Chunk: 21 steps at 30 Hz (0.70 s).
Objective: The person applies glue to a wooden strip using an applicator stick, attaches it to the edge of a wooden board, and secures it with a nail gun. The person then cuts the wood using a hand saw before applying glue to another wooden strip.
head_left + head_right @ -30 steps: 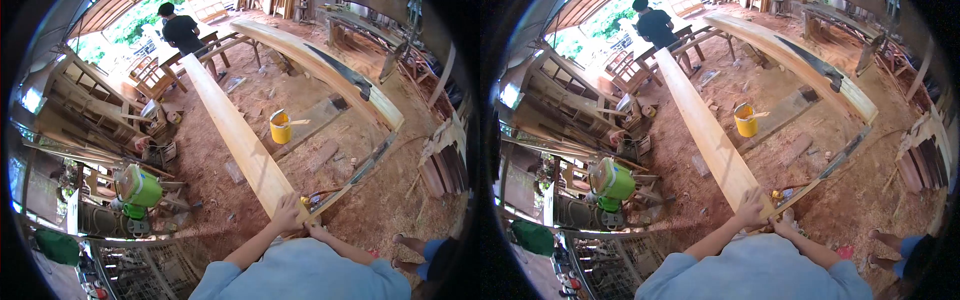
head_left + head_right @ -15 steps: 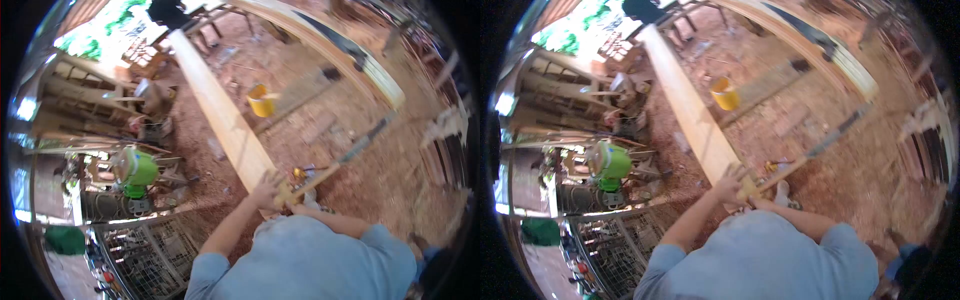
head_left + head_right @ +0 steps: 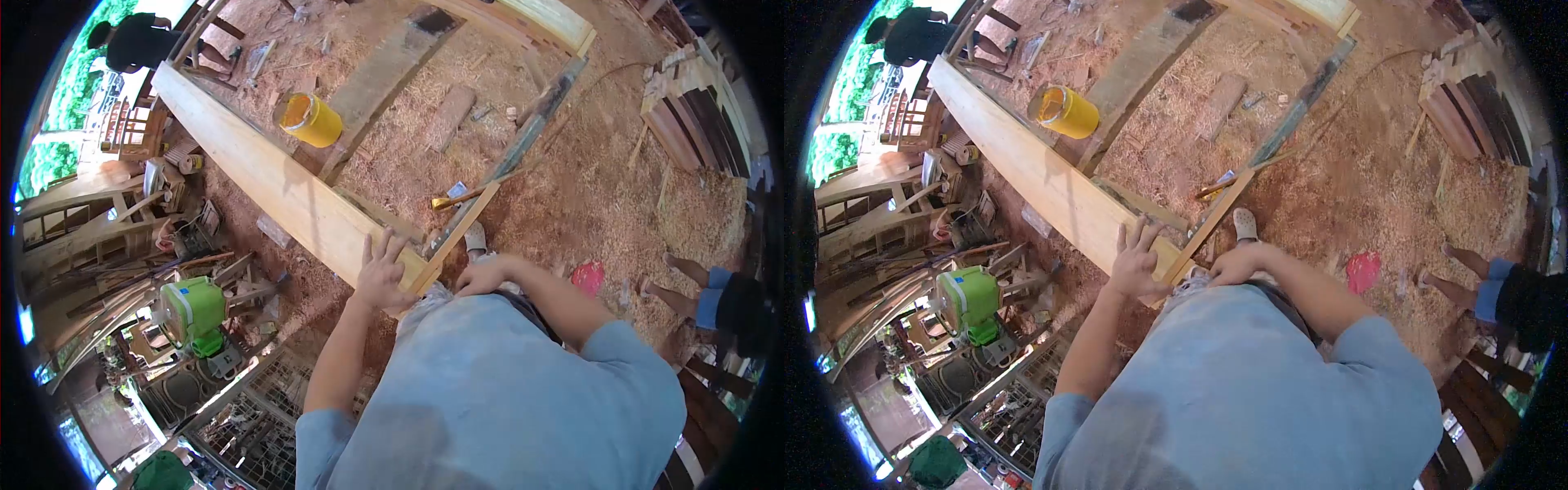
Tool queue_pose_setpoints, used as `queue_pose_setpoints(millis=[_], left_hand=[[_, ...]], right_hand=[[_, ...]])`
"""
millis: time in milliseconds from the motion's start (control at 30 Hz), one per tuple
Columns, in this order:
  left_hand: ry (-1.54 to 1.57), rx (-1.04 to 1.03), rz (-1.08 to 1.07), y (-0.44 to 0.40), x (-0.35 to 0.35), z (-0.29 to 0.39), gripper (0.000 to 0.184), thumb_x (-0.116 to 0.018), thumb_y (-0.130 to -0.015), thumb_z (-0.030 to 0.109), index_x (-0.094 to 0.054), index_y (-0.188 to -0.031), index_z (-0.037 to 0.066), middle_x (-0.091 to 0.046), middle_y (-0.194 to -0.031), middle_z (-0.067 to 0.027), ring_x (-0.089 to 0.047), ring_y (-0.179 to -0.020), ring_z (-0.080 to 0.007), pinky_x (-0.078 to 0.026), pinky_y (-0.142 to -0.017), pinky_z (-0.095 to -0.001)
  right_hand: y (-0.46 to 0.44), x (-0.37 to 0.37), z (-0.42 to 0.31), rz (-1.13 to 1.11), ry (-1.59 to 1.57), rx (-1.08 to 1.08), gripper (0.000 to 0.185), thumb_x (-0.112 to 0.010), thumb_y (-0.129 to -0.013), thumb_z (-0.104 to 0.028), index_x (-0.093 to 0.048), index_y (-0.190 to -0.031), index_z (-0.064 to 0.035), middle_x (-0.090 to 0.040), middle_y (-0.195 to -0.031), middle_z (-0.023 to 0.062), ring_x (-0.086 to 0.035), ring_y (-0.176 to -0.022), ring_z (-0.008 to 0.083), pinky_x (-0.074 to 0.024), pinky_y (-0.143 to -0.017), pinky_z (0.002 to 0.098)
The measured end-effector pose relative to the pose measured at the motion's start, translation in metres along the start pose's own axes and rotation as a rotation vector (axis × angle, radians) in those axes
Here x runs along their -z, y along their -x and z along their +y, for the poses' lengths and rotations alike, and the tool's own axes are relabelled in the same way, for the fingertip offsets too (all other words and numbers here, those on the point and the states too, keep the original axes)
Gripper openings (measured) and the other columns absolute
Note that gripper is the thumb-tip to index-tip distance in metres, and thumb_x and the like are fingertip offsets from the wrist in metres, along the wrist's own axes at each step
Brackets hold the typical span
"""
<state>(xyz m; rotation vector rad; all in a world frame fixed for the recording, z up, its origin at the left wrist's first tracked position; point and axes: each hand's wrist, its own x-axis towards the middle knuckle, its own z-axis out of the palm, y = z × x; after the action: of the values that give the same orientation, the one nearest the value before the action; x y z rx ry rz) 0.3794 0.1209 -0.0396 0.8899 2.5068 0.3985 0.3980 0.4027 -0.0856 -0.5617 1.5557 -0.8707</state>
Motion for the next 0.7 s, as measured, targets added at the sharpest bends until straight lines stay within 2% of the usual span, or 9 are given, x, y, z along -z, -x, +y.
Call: queue_pose_setpoints(millis=[100,167,267,300,400,533,600,667,700], left_hand=[[0.059,-0.004,0.081,-0.001,-0.006,0.001,0.045,-0.080,-0.050,0.046,-0.072,-0.065,0.005,-0.043,-0.153,-0.0084,-0.021,-0.150,-0.0381,-0.005,-0.120,-0.0634],[0.080,-0.040,0.139,0.001,-0.009,0.001,0.041,-0.079,-0.051,0.043,-0.070,-0.064,0.005,-0.045,-0.150,-0.0089,-0.024,-0.149,-0.0390,-0.007,-0.120,-0.0644],[0.139,-0.049,0.196,0.002,-0.013,0.002,0.035,-0.078,-0.054,0.038,-0.069,-0.063,0.005,-0.046,-0.149,-0.0081,-0.024,-0.149,-0.0371,-0.008,-0.120,-0.0634],[0.154,-0.044,0.207,0.004,-0.013,0.002,0.035,-0.078,-0.054,0.038,-0.069,-0.063,0.005,-0.046,-0.149,-0.0081,-0.024,-0.149,-0.0371,-0.008,-0.120,-0.0634],[0.204,-0.012,0.188,0.003,-0.015,0.004,0.030,-0.076,-0.057,0.034,-0.069,-0.063,0.006,-0.046,-0.150,-0.0058,-0.025,-0.150,-0.0337,-0.009,-0.121,-0.0612],[0.187,-0.003,0.155,0.004,-0.004,0.006,0.024,-0.073,-0.059,0.031,-0.069,-0.063,0.008,-0.045,-0.151,-0.0027,-0.024,-0.150,-0.0297,-0.011,-0.122,-0.0594],[0.193,0.067,0.102,0.002,-0.003,0.003,0.022,-0.073,-0.061,0.030,-0.070,-0.064,0.008,-0.045,-0.152,-0.0020,-0.023,-0.150,-0.0290,-0.011,-0.122,-0.0591],[0.213,0.027,0.151,0.003,-0.011,0.002,0.028,-0.080,-0.053,0.033,-0.069,-0.064,0.011,-0.045,-0.152,-0.0019,-0.024,-0.150,-0.0301,-0.012,-0.122,-0.0605],[0.291,0.045,0.136,0.004,-0.001,0.004,0.028,-0.081,-0.054,0.035,-0.072,-0.069,0.012,-0.043,-0.153,-0.0009,-0.022,-0.151,-0.0283,-0.011,-0.123,-0.0589]], right_hand=[[0.058,0.036,-0.026,0.098,-0.464,0.095,0.038,-0.061,-0.097,-0.033,-0.071,-0.107,0.0022,-0.073,-0.101,0.0101,-0.067,-0.096,0.0190,-0.0530,-0.085,0.0345],[0.085,0.055,-0.028,0.345,-0.563,0.204,0.029,-0.061,-0.097,-0.025,-0.072,-0.100,0.0017,-0.072,-0.089,0.0069,-0.066,-0.088,0.0153,-0.0530,-0.081,0.0320],[0.100,0.086,-0.024,0.696,-0.497,0.285,0.025,-0.058,-0.097,-0.019,-0.071,-0.104,0.0008,-0.070,-0.088,0.0057,-0.064,-0.083,0.0130,-0.0519,-0.079,0.0302],[0.097,0.095,-0.034,0.689,-0.485,0.272,0.025,-0.058,-0.097,-0.019,-0.071,-0.104,0.0008,-0.070,-0.088,0.0057,-0.064,-0.083,0.0130,-0.0519,-0.079,0.0302],[0.086,0.124,-0.061,0.927,-0.443,0.170,0.029,-0.058,-0.097,-0.019,-0.067,-0.116,0.0011,-0.070,-0.093,0.0060,-0.063,-0.084,0.0131,-0.0515,-0.079,0.0300],[0.006,0.190,-0.055,0.661,-0.126,0.006,0.041,-0.061,-0.094,-0.034,-0.068,-0.114,0.0008,-0.071,-0.094,0.0095,-0.065,-0.088,0.0180,-0.0531,-0.080,0.0349],[-0.067,0.211,-0.031,0.456,0.068,-0.196,0.044,-0.057,-0.096,-0.036,-0.063,-0.125,-0.0019,-0.070,-0.100,0.0077,-0.064,-0.088,0.0169,-0.0520,-0.079,0.0319],[-0.138,0.217,-0.012,0.183,0.399,-0.421,0.047,-0.058,-0.094,-0.044,-0.067,-0.119,-0.0055,-0.071,-0.097,0.0107,-0.065,-0.082,0.0216,-0.0532,-0.073,0.0354],[-0.178,0.213,0.019,0.128,0.426,-0.388,0.047,-0.058,-0.094,-0.044,-0.067,-0.119,-0.0055,-0.071,-0.097,0.0107,-0.065,-0.082,0.0216,-0.0532,-0.073,0.0354]])
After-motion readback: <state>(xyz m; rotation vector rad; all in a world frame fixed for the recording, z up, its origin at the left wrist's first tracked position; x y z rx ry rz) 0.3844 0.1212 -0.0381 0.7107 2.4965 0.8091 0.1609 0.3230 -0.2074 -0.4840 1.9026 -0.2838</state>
